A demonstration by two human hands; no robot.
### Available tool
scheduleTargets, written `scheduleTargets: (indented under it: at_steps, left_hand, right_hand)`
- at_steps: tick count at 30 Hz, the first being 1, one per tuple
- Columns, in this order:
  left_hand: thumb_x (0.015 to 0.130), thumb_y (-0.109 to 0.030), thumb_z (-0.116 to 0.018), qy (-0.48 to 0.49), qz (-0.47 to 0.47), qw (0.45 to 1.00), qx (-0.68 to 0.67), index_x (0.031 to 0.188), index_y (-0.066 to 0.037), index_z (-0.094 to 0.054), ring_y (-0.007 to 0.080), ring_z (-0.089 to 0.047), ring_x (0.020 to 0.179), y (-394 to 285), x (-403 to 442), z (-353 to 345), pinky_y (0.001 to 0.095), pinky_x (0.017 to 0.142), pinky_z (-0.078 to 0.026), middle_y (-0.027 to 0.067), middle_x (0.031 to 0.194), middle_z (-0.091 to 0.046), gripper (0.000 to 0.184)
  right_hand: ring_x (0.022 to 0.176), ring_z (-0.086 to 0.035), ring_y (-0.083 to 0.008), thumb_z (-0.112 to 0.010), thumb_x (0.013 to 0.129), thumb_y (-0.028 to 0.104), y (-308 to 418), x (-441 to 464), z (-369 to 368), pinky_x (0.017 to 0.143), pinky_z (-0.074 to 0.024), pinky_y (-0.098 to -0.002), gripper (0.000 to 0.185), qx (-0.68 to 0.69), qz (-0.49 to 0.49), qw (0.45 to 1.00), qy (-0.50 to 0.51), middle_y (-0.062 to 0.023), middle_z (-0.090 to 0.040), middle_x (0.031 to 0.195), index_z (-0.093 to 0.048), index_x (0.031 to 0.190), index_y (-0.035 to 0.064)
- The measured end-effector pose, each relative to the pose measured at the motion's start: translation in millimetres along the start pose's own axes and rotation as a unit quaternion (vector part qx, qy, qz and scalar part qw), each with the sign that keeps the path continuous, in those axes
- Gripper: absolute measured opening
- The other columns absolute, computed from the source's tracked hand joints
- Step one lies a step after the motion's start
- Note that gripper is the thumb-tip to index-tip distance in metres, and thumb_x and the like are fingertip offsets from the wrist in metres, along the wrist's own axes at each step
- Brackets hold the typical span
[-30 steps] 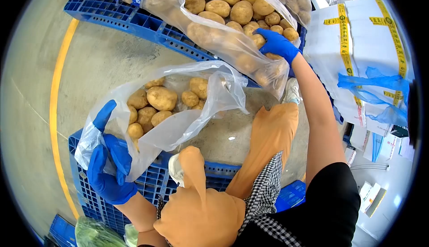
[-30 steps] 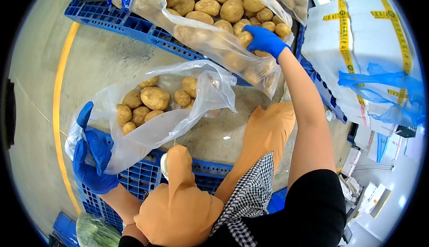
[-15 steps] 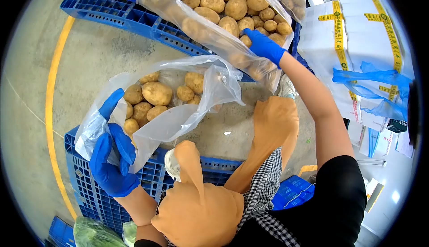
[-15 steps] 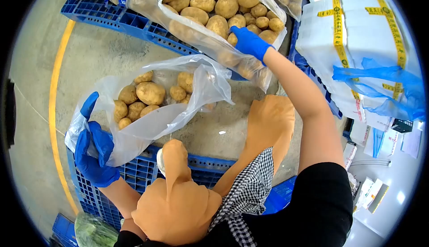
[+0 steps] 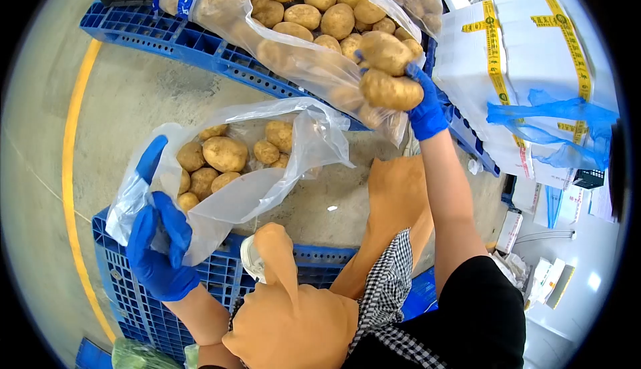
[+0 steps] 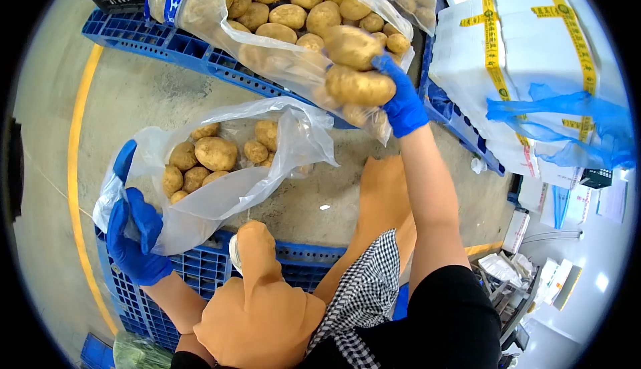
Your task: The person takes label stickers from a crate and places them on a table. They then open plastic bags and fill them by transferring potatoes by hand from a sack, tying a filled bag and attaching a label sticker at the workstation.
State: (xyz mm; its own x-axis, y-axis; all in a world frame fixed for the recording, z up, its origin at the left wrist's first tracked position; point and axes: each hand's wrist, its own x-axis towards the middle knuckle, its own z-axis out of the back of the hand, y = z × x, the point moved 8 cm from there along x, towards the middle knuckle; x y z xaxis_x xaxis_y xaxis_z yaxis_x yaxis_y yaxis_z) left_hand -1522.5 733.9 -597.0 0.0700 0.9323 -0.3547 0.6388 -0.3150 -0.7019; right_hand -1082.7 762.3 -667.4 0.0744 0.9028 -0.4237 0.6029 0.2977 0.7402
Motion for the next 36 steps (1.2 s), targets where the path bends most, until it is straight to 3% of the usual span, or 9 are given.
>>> scheduleTargets:
  at_steps: [4,5,8,14,17,21,30,33,36]
  left_hand:
    - [0.086,-0.013,-0.046,-0.054,0.014,0.998,0.036,0.130,0.014,-0.027,0.0061,-0.029,0.035,6,-5,7,0.0188,0.035,-0.022,0.0053,0.063,-0.045,0.055]
    - [0.083,-0.017,-0.049,-0.032,0.012,0.999,0.016,0.091,0.009,-0.051,0.0089,-0.033,0.036,1,-5,-3,0.0191,0.036,-0.024,0.0092,0.057,-0.048,0.028]
    - [0.083,-0.016,-0.047,-0.023,-0.031,0.999,0.021,0.090,0.009,-0.051,0.0095,-0.034,0.037,-11,-7,1,0.0191,0.037,-0.025,0.0092,0.058,-0.048,0.025]
    - [0.084,-0.015,-0.044,-0.022,-0.107,0.990,0.095,0.085,0.007,-0.051,0.0104,-0.033,0.037,-26,-13,5,0.0200,0.037,-0.024,0.0101,0.058,-0.047,0.023]
    - [0.084,-0.016,-0.044,-0.030,-0.049,0.998,0.040,0.091,0.011,-0.050,0.0109,-0.033,0.037,-20,-9,-3,0.0207,0.036,-0.024,0.0110,0.059,-0.048,0.029]
    - [0.083,-0.015,-0.046,-0.060,-0.061,0.996,0.037,0.102,0.012,-0.047,0.0112,-0.037,0.038,-23,-10,4,0.0210,0.036,-0.027,0.0128,0.065,-0.050,0.033]
    - [0.082,-0.013,-0.045,-0.006,-0.044,0.999,-0.009,0.109,0.013,-0.042,0.0094,-0.033,0.034,-20,-2,-3,0.0213,0.035,-0.029,0.0117,0.066,-0.049,0.037]
    - [0.083,-0.015,-0.044,0.018,-0.058,0.998,0.015,0.108,0.014,-0.041,0.0090,-0.031,0.034,-27,-7,8,0.0217,0.037,-0.027,0.0077,0.058,-0.045,0.038]
    - [0.085,-0.016,-0.041,-0.080,-0.107,0.983,0.123,0.108,0.013,-0.041,0.0087,-0.030,0.034,-32,-11,9,0.0216,0.037,-0.024,0.0064,0.055,-0.044,0.037]
  right_hand:
    - [0.095,-0.058,-0.0193,-0.057,0.084,0.026,-89,-19,-84,0.082,-0.0496,-0.0311,0.041,-0.080,-0.135,0.980,0.125,-0.0113,-0.061,0.102,-0.051,0.115,-0.0010]
    - [0.101,-0.055,-0.0206,-0.054,0.086,0.029,-108,-23,-114,0.082,-0.0494,-0.0335,0.043,-0.186,-0.118,0.958,0.182,-0.0109,-0.057,0.110,-0.050,0.117,-0.0004]
    - [0.101,-0.056,-0.0215,-0.051,0.087,0.037,-166,-22,-134,0.074,-0.0519,-0.0318,0.045,-0.237,-0.271,0.913,0.189,-0.0090,-0.055,0.114,-0.051,0.118,0.0046]
    - [0.082,-0.060,-0.0122,-0.056,0.084,0.029,15,47,-107,0.073,-0.0477,-0.0275,0.030,-0.339,0.085,0.937,0.017,-0.0060,-0.064,0.095,-0.060,0.103,0.0053]
    - [0.092,-0.059,-0.0309,-0.072,0.069,0.032,18,121,-23,0.078,-0.0472,-0.0377,0.074,-0.771,0.167,0.609,-0.084,-0.0163,-0.061,0.102,-0.039,0.127,-0.0009]
    - [0.095,-0.057,-0.0422,-0.065,0.071,0.035,-82,157,-5,0.079,-0.0470,-0.0461,0.078,-0.910,0.125,0.390,-0.062,-0.0310,-0.043,0.122,-0.027,0.136,0.0126]
    - [0.107,-0.050,-0.0420,-0.072,0.063,0.041,-61,146,1,0.088,-0.0443,-0.0441,0.079,-0.775,0.225,0.577,-0.126,-0.0288,-0.038,0.126,-0.037,0.130,0.0159]
    - [0.109,-0.051,-0.0287,-0.072,0.069,0.019,-53,117,22,0.091,-0.0436,-0.0372,0.066,-0.601,0.207,0.772,0.005,-0.0175,-0.049,0.121,-0.040,0.127,0.0090]
    - [0.108,-0.050,-0.0227,-0.066,0.073,0.001,-28,77,31,0.090,-0.0448,-0.0347,0.058,-0.516,0.326,0.791,-0.051,-0.0124,-0.049,0.122,-0.041,0.126,0.0078]
